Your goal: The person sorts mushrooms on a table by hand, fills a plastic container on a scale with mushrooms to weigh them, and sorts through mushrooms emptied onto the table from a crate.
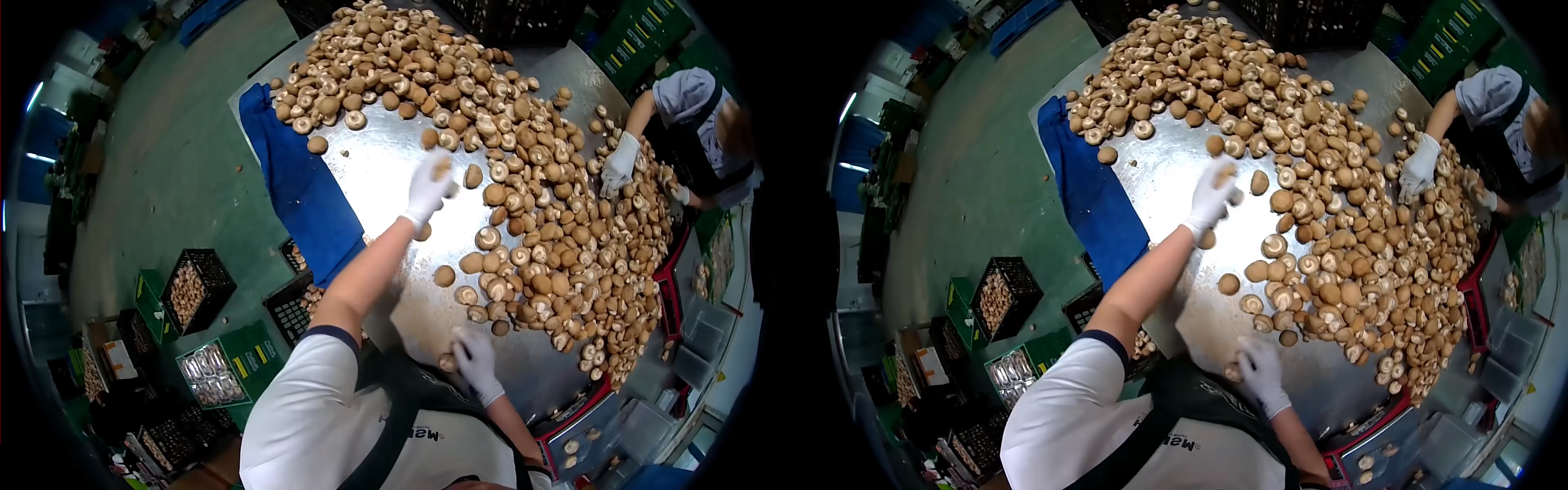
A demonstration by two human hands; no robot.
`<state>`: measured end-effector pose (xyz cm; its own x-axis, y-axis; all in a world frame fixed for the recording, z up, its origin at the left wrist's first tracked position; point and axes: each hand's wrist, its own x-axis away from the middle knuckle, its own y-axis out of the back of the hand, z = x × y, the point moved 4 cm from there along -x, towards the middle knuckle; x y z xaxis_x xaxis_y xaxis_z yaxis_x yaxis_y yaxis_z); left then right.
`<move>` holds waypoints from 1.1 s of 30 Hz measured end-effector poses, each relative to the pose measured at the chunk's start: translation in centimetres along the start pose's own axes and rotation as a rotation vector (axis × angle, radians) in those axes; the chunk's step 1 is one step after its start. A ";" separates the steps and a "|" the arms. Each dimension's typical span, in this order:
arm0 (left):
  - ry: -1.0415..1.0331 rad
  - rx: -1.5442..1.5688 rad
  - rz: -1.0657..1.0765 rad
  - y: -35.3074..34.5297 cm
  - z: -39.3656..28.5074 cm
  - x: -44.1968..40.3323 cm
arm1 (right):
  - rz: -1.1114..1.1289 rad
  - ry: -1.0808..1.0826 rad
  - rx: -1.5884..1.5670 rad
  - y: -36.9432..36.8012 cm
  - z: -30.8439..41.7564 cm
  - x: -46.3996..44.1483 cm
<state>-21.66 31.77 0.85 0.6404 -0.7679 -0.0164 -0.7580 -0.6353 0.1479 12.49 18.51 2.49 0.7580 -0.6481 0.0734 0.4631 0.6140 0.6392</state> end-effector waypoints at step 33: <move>0.071 -0.477 -0.198 30.2 12.3 -31.5 | -0.183 -0.237 0.428 1.3 -5.9 -0.4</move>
<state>-66.26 35.78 -6.33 0.7851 -0.6189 -0.0246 -0.4915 -0.6467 0.5832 15.54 22.24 -1.25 0.5343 -0.8423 0.0711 0.3115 0.2744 0.9098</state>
